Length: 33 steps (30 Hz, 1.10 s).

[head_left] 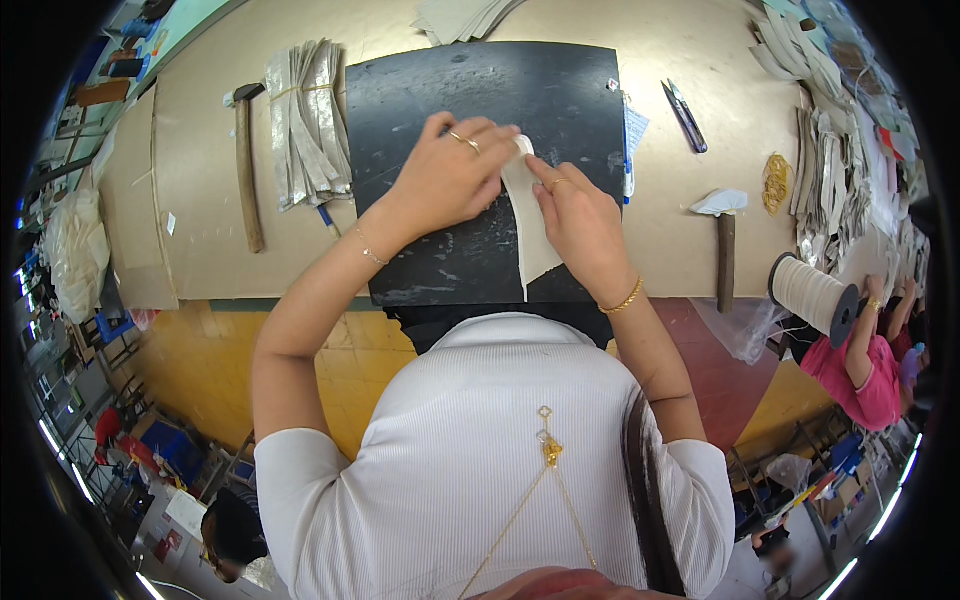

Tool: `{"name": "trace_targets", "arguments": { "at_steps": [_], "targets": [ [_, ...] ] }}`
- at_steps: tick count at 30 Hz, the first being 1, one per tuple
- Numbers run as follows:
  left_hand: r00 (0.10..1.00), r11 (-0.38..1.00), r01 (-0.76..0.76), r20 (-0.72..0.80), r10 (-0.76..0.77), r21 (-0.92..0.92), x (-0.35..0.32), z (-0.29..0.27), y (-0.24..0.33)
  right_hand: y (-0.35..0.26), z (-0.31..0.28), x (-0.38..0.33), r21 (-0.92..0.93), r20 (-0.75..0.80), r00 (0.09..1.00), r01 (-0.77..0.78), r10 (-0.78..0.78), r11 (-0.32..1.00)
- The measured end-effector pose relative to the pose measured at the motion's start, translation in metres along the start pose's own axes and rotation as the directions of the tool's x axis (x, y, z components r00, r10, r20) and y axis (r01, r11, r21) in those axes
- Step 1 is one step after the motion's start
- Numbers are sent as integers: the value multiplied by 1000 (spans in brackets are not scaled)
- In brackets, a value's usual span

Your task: The person uses a hammer to flatten and shape multiple white fabric strips on a black board. They then gather the strips, tie them with a rubber band, and begin sewing a single white fabric piece with a needle and thread.

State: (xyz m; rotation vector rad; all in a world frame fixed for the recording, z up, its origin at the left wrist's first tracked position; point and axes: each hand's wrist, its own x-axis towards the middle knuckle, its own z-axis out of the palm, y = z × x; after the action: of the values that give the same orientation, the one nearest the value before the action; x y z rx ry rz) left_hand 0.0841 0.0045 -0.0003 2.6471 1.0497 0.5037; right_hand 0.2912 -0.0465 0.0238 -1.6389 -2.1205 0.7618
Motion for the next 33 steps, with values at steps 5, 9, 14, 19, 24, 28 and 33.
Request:
{"name": "trace_targets", "arguments": {
  "at_steps": [5, 9, 14, 19, 24, 28, 33],
  "targets": [
    [993, 984, -84, -90, 71, -155, 0, -4, -1, -1, 3, -1, -71, 28, 1000, -6, 8, 997],
    [991, 985, -134, -9, 134, -110, 0, 5, 7, -2, 5, 0, -61, -19, 1000, 12, -13, 998],
    [997, 996, -18, -81, 11, -85, -7, -1, -1, -4, 12, 25, -40, 0, 995, 102, -102, 994],
    [984, 974, 41, -161, -78, -225, -12, -5, 1, -6, 9, 38, -4, 40, 990, 132, -132, 991],
    [992, 992, 44, -110, -57, -119, -16, -2, 0, -1, 3, 22, 100, 45, 993, 101, -106, 990],
    [997, 998, 37, -68, -41, -54, -18, -4, 2, 4, -7, 0, 236, 83, 997, -7, -12, 972],
    [996, 998, 45, -78, -48, -40, -16, -2, 3, -3, -15, -22, 345, 152, 985, -135, 87, 929]
  ]
}}
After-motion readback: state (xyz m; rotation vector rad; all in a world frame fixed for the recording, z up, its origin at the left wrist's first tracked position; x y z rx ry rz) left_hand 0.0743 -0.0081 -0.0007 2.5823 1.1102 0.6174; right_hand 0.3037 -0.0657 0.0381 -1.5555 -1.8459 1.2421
